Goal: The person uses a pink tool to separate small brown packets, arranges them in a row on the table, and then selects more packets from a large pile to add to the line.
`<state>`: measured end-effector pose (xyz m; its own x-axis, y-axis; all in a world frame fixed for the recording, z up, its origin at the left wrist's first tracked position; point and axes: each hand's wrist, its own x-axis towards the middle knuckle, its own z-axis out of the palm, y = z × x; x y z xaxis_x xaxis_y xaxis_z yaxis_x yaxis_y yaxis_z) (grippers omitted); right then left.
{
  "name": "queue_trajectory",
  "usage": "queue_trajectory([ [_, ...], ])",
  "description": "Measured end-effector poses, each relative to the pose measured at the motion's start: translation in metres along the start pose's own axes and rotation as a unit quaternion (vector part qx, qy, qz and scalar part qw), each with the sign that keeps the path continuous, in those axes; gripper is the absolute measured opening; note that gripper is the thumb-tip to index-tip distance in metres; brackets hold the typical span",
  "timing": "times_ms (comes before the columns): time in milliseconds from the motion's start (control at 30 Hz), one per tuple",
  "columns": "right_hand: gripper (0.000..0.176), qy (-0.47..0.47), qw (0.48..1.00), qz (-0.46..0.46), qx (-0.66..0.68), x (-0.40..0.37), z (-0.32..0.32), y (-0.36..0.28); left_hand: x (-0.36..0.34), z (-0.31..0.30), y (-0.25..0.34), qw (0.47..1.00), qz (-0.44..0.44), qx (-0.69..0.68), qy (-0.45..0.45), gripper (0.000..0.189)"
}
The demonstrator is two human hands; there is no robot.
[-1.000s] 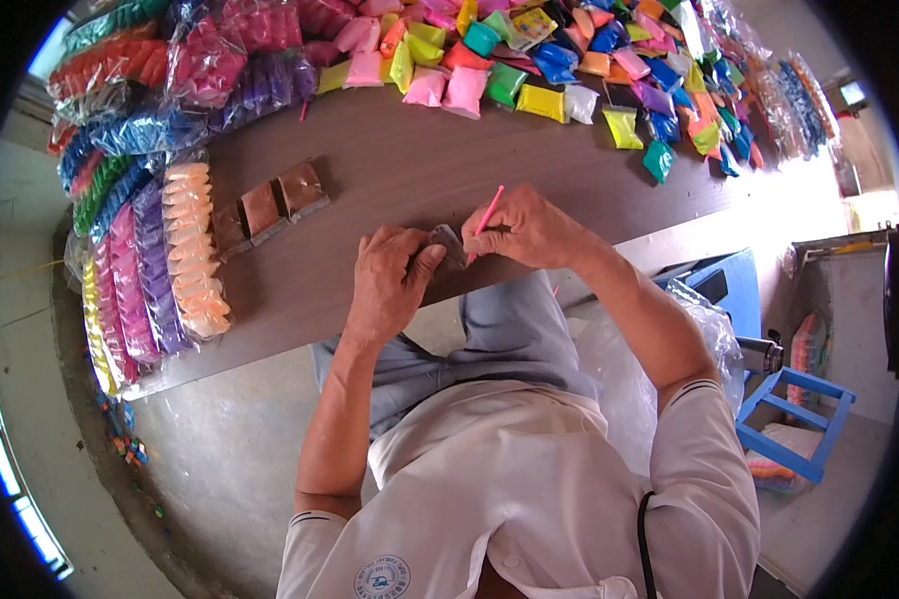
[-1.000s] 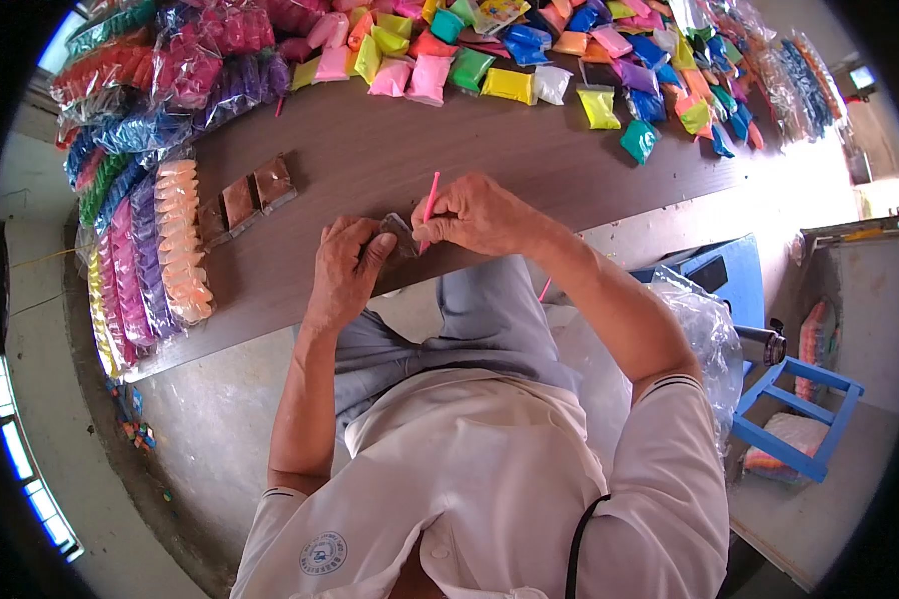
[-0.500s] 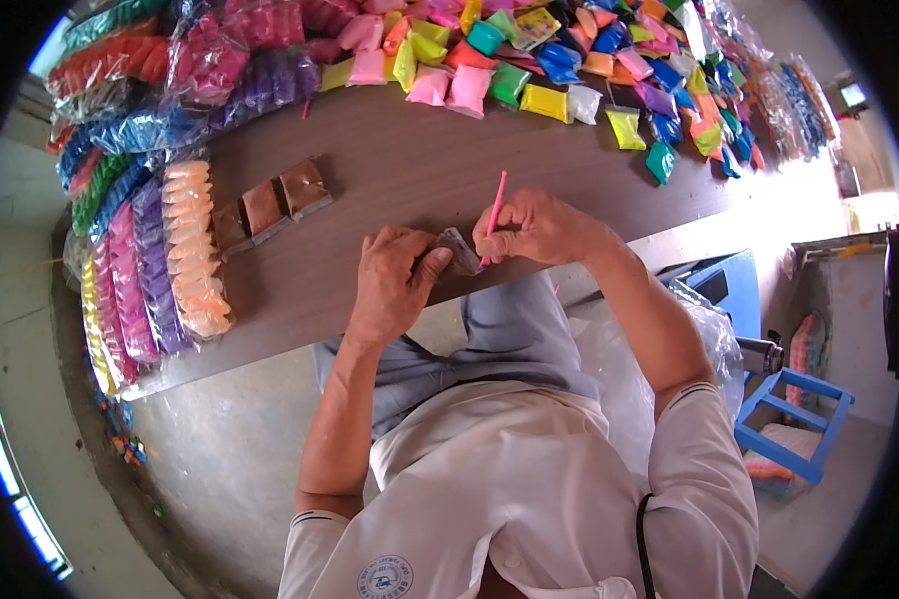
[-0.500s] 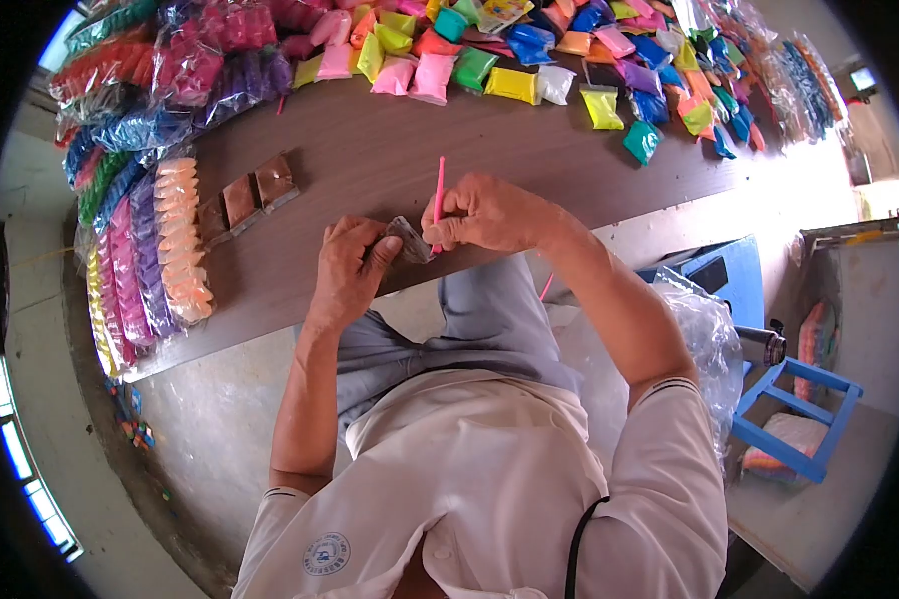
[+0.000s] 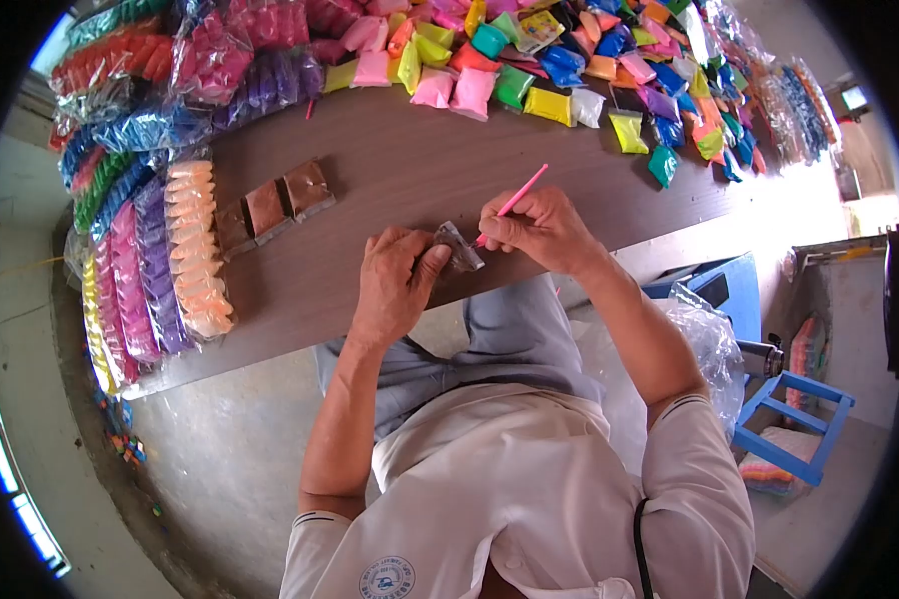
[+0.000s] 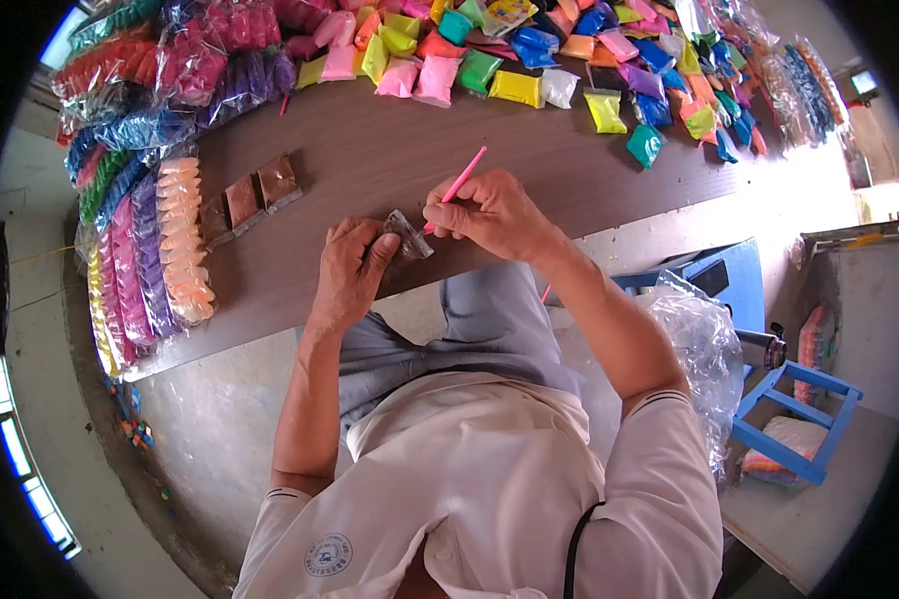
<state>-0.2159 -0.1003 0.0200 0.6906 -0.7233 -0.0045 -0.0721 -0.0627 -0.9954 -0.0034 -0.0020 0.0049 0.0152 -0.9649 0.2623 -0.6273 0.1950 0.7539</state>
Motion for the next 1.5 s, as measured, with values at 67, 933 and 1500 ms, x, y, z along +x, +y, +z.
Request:
queue_trajectory([
  [67,0.024,0.013,0.999,-0.032,-0.011,-0.001,0.003,0.0,0.0,-0.001,0.002,1.0,-0.005,0.002,-0.001,0.022],
  [933,0.029,-0.015,0.986,-0.09,-0.137,0.006,0.01,-0.001,0.0,0.0,-0.003,1.0,0.003,-0.004,-0.002,0.023],
  [1500,0.028,0.049,0.992,-0.095,-0.071,0.011,0.018,0.009,0.0,-0.002,-0.004,1.0,0.002,-0.011,-0.018,0.023],
])
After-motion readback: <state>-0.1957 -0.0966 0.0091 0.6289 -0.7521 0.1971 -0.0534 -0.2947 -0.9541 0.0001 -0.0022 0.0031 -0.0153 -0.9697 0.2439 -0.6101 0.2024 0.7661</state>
